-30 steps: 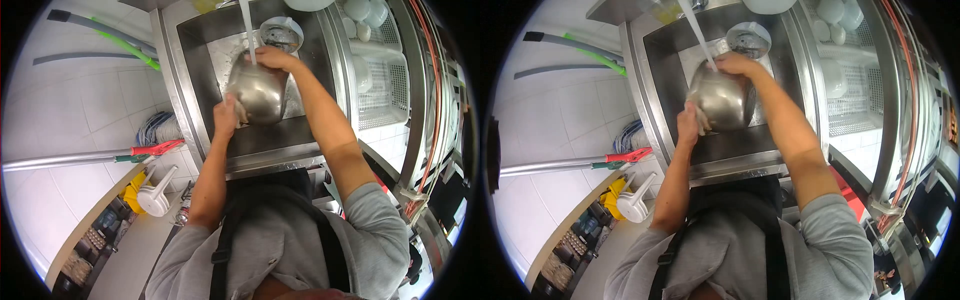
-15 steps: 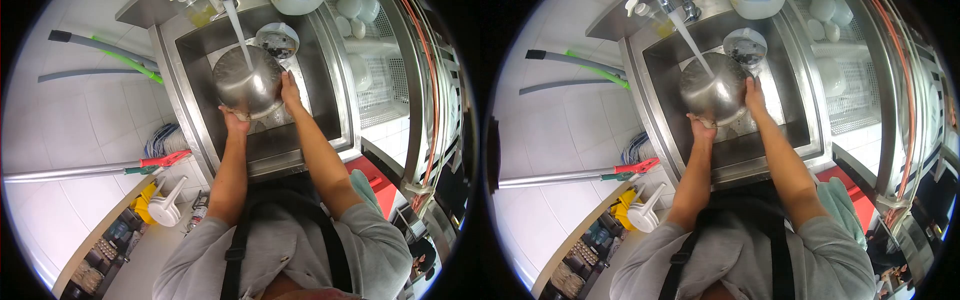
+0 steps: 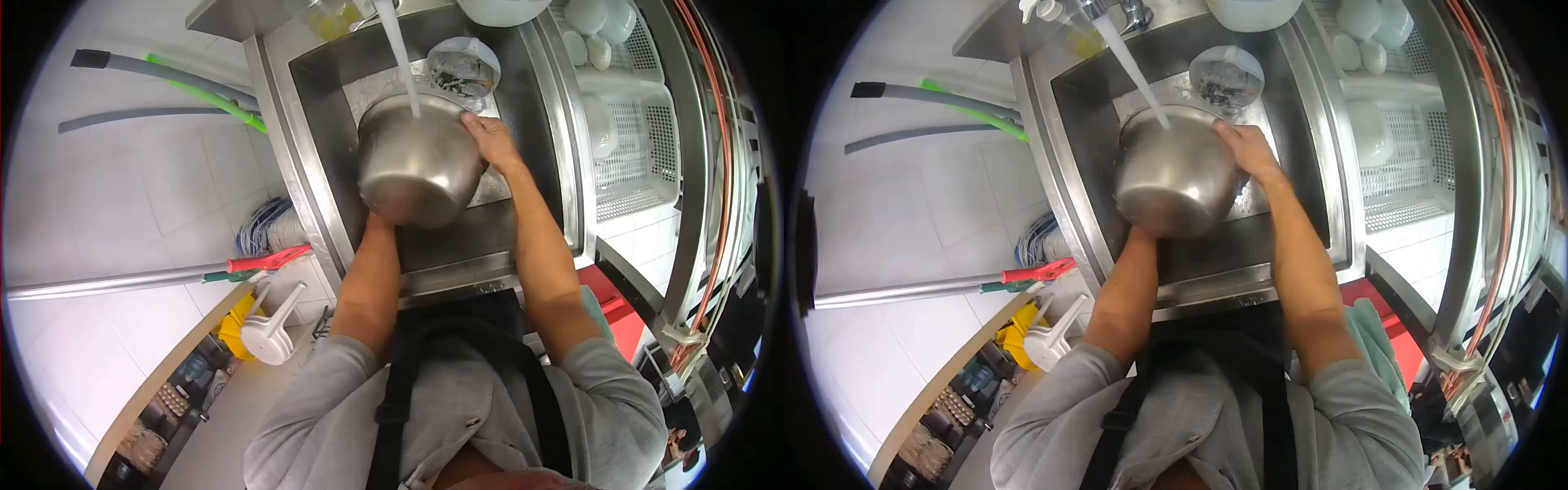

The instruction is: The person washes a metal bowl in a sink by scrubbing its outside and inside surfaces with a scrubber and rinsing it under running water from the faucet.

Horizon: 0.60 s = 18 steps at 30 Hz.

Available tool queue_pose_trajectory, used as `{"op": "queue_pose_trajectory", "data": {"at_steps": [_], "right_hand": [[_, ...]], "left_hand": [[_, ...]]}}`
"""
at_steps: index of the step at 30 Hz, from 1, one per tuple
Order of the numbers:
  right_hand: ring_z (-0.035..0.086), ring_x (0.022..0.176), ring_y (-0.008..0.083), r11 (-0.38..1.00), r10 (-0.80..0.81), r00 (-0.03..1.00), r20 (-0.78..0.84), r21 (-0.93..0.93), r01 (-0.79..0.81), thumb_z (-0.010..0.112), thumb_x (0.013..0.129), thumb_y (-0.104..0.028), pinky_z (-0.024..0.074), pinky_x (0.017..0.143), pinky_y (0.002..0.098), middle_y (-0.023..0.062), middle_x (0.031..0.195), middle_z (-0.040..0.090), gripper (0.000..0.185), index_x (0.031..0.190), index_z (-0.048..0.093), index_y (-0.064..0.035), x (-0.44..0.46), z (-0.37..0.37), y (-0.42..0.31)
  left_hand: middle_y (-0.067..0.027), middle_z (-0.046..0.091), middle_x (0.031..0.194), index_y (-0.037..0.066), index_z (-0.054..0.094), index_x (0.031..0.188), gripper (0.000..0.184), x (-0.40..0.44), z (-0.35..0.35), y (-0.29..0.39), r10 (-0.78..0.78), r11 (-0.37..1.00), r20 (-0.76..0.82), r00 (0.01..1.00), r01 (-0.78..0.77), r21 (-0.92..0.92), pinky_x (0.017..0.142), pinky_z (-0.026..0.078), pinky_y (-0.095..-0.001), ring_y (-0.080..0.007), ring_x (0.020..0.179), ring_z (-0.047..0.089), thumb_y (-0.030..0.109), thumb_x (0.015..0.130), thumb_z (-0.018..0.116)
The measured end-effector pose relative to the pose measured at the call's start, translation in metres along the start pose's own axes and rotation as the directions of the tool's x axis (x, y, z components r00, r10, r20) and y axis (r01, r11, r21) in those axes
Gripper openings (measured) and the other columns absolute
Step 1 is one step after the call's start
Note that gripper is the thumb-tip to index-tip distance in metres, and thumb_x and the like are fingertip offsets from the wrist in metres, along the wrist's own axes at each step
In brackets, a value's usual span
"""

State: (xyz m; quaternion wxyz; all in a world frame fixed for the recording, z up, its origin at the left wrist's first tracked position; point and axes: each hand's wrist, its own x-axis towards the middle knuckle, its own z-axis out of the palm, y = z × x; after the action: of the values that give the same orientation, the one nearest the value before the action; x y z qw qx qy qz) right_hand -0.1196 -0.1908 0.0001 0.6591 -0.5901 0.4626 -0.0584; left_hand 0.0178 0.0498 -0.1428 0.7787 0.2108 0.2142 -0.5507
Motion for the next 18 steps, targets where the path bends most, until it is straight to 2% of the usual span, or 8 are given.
{"op": "queue_pose_trajectory", "data": {"at_steps": [1,4,8,10,11,13,17,18], "right_hand": [[0.054,0.066,0.0076,1.000,-0.007,1.000,-0.009,-0.016,0.006,0.065,0.097,-0.052,0.0464,0.065,0.0277,-0.0014,0.072,0.064,0.052,0.094,0.077,-0.0013,0.007,-0.006,0.012],[0.060,0.074,0.0105,0.999,0.031,0.999,-0.015,0.004,-0.031,0.067,0.094,-0.056,0.0486,0.073,0.0277,0.0020,0.080,0.069,0.056,0.098,0.077,-0.0011,0.026,-0.018,0.031],[0.066,0.098,0.0190,0.941,0.067,0.998,-0.020,0.333,-0.057,0.069,0.092,-0.057,0.0506,0.089,0.0312,0.0115,0.109,0.072,0.066,0.119,0.070,0.0027,0.034,-0.016,0.027],[0.067,0.105,0.0220,0.875,0.097,0.995,0.007,0.476,-0.088,0.067,0.093,-0.056,0.0513,0.094,0.0334,0.0148,0.120,0.069,0.071,0.131,0.063,0.0036,0.038,-0.012,0.020],[0.067,0.106,0.0232,0.867,0.180,0.984,0.001,0.472,-0.159,0.067,0.094,-0.055,0.0515,0.094,0.0353,0.0153,0.123,0.068,0.071,0.133,0.061,0.0035,0.039,-0.011,0.015],[0.066,0.108,0.0255,0.835,0.342,0.940,-0.013,0.463,-0.297,0.067,0.094,-0.054,0.0520,0.095,0.0390,0.0164,0.128,0.066,0.073,0.138,0.057,0.0032,0.041,-0.012,0.005],[0.063,0.115,0.0243,0.794,0.373,0.919,0.126,0.469,-0.386,0.066,0.096,-0.049,0.0524,0.094,0.0431,0.0152,0.133,0.062,0.067,0.139,0.055,0.0012,0.048,-0.015,0.000],[0.063,0.116,0.0234,0.796,0.366,0.918,0.149,0.460,-0.392,0.065,0.097,-0.049,0.0525,0.094,0.0428,0.0143,0.132,0.063,0.064,0.137,0.057,0.0003,0.058,-0.015,0.008]], "left_hand": [[-0.0107,0.057,0.141,0.007,0.051,0.143,0.064,0.005,0.003,0.005,-0.006,1.000,0.065,0.998,0.007,-0.017,0.106,0.048,-0.0431,-0.0293,0.124,0.059,0.057,0.104,0.041],[-0.0115,0.057,0.142,0.006,0.049,0.145,0.069,0.016,0.010,0.018,0.049,0.999,0.136,0.990,-0.051,0.006,0.105,0.048,-0.0421,-0.0290,0.123,0.059,0.060,0.104,0.040],[-0.0132,0.056,0.141,0.001,0.046,0.146,0.078,0.015,0.036,0.041,0.289,0.902,-0.065,0.955,-0.248,0.353,0.105,0.047,-0.0390,-0.0264,0.121,0.059,0.065,0.101,0.044],[-0.0124,0.059,0.135,-0.002,0.050,0.142,0.076,-0.010,0.102,0.037,0.466,0.788,-0.149,0.872,-0.332,0.519,0.102,0.048,-0.0357,-0.0220,0.117,0.060,0.061,0.099,0.054],[-0.0120,0.060,0.131,-0.003,0.053,0.140,0.075,-0.020,0.121,0.035,0.553,0.718,-0.180,0.814,-0.355,0.598,0.101,0.048,-0.0341,-0.0198,0.116,0.060,0.059,0.098,0.059],[-0.0096,0.065,0.114,-0.004,0.062,0.127,0.063,-0.023,0.118,0.044,0.634,0.568,-0.113,0.765,-0.362,0.739,0.088,0.050,-0.0311,-0.0158,0.100,0.062,0.051,0.096,0.066],[-0.0012,0.065,0.081,-0.002,0.070,0.099,0.047,-0.053,0.166,0.048,0.721,0.264,-0.033,0.692,-0.230,0.937,0.056,0.047,-0.0281,-0.0097,0.067,0.059,0.045,0.095,0.071],[-0.0010,0.063,0.076,-0.002,0.070,0.095,0.046,-0.059,0.178,0.046,0.751,0.232,-0.026,0.660,-0.227,0.946,0.055,0.046,-0.0289,-0.0101,0.063,0.057,0.044,0.096,0.071]]}}
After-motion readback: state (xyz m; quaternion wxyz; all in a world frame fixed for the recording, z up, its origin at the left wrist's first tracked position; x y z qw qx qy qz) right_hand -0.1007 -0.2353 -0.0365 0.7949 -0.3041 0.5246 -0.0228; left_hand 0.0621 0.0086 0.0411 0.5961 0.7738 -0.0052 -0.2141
